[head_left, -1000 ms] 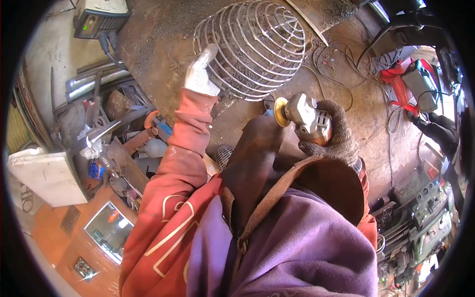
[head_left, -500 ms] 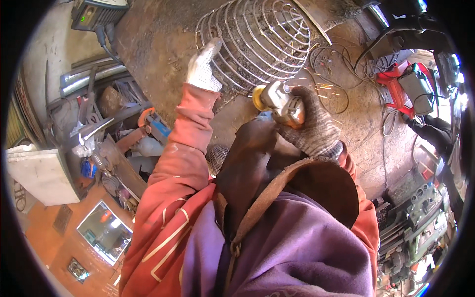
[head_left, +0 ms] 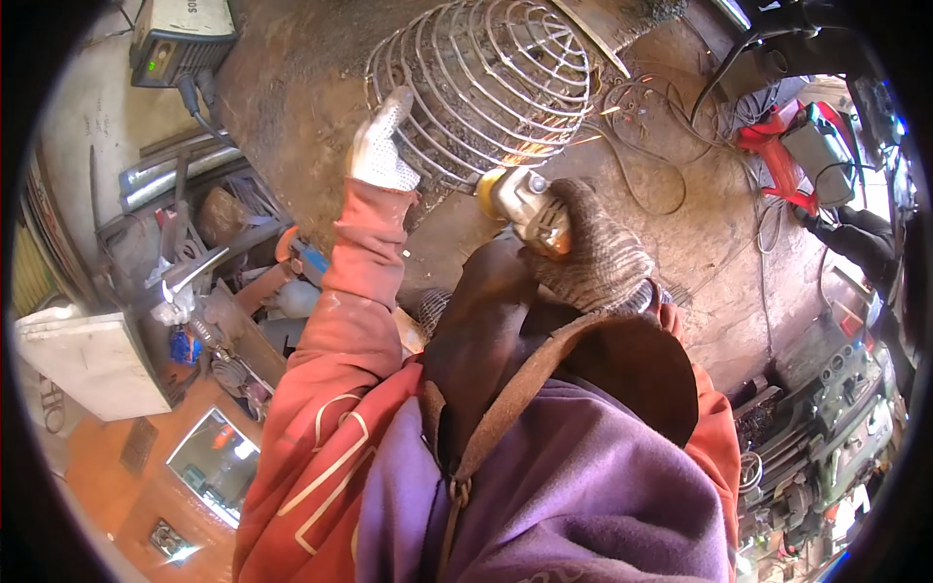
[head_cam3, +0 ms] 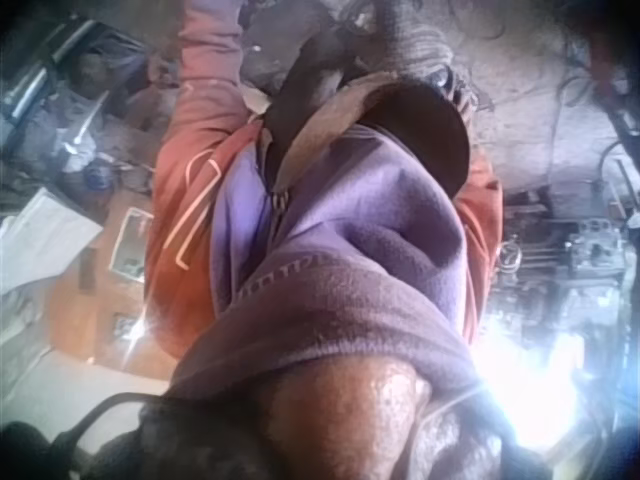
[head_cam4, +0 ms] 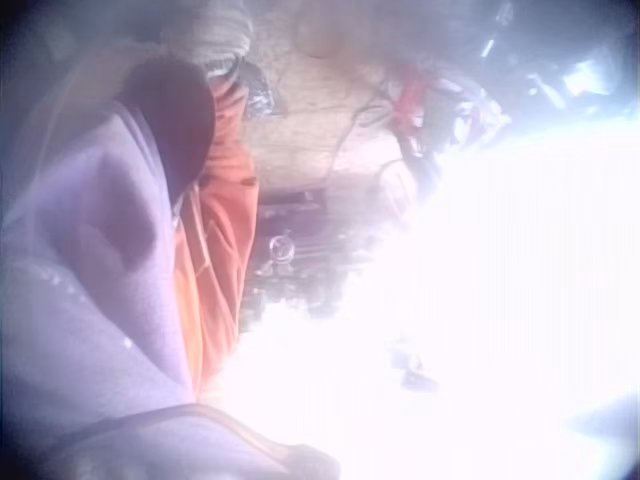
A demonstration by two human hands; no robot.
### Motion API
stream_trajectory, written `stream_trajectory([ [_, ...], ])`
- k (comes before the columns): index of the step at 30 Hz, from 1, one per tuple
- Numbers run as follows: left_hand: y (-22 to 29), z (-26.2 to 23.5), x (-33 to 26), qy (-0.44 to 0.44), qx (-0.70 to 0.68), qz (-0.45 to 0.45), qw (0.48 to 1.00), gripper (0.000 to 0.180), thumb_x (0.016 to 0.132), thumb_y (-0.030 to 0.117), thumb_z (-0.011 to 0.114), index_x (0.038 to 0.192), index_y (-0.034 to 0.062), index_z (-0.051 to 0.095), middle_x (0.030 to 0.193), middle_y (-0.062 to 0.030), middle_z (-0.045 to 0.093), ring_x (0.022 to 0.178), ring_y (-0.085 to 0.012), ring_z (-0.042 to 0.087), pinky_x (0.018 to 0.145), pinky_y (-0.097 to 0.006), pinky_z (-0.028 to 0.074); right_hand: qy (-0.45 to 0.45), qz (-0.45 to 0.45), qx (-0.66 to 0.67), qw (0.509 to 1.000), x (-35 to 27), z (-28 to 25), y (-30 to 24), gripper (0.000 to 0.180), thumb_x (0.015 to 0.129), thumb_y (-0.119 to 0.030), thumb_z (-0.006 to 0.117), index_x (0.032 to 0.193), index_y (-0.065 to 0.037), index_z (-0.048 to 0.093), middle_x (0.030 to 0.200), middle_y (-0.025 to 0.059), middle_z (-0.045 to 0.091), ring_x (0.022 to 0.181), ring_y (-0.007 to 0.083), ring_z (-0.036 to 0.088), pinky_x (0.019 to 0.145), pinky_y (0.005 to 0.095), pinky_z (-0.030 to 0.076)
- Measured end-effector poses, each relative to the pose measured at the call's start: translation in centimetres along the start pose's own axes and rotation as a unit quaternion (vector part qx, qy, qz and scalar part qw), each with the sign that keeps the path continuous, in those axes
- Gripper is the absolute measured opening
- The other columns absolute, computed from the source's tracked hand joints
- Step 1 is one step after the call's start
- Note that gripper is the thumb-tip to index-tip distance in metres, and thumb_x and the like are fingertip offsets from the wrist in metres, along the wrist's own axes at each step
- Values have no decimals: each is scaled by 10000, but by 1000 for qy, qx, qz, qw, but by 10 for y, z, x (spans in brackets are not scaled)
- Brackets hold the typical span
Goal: The person uses an angle grinder to smooth the edges and joints of a dome-shaped wire metal basket held by hand on a workshop table.
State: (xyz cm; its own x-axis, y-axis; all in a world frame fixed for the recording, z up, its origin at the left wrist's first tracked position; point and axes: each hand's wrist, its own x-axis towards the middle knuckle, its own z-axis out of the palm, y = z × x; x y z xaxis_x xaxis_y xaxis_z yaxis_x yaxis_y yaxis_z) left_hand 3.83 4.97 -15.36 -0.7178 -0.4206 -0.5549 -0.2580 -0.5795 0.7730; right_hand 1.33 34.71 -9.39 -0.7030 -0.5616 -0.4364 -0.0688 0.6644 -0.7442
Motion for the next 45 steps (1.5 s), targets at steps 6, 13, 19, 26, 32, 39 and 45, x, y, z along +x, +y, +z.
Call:
stream_trajectory([
  [6,-2,-3,3,30,-62,-4,998,373,1037,251,627,1259,-48,658,1161,-157,730,1001,-250,727,907,-385,600,53,-58,42,996,-7,6,16,809,755,-235,907,1422,-80,477,1185,155,678,1074,357,689,938,434,570],
  [13,1,3,-4,9,-2,-9,1000,381,1065,298,590,1263,-21,656,1194,-119,724,1098,-205,686,959,-342,558,2,-54,150,987,16,-11,32,848,725,-252,947,1397,-40,475,1219,170,651,1152,264,659,976,388,543],
  [19,-2,6,-3,94,13,44,995,437,916,230,788,1215,-66,670,1122,-167,729,965,-255,738,870,-380,612,3,-90,97,991,30,-21,17,747,784,-296,886,1357,-9,502,1175,215,661,1072,351,675,900,430,543],
  [26,27,48,-5,246,560,492,619,511,866,287,803,1301,68,646,1337,-222,613,1281,-415,541,1098,-498,434,-85,-65,68,992,32,-45,23,827,747,-202,923,1408,-48,451,1281,159,602,1211,261,598,1038,393,493],
  [32,43,75,28,66,637,484,596,347,986,287,602,1210,31,671,1219,-174,701,1167,-365,636,1026,-488,470,-131,-30,95,986,38,-52,-19,818,758,-185,919,1406,-36,442,1272,150,599,1201,232,592,1024,377,498],
  [39,41,78,24,83,618,478,619,339,973,293,615,1180,35,689,1203,-166,708,1151,-372,639,1010,-483,478,-115,19,136,984,36,-61,16,790,771,-178,910,1388,-35,438,1232,117,600,1132,190,593,972,351,513],
  [45,40,76,26,103,616,479,617,368,963,310,620,1189,29,691,1200,-171,709,1146,-368,641,1011,-484,478,-128,23,119,984,46,-67,-7,792,766,-201,923,1378,-34,449,1218,115,598,1109,185,595,950,344,519],
])
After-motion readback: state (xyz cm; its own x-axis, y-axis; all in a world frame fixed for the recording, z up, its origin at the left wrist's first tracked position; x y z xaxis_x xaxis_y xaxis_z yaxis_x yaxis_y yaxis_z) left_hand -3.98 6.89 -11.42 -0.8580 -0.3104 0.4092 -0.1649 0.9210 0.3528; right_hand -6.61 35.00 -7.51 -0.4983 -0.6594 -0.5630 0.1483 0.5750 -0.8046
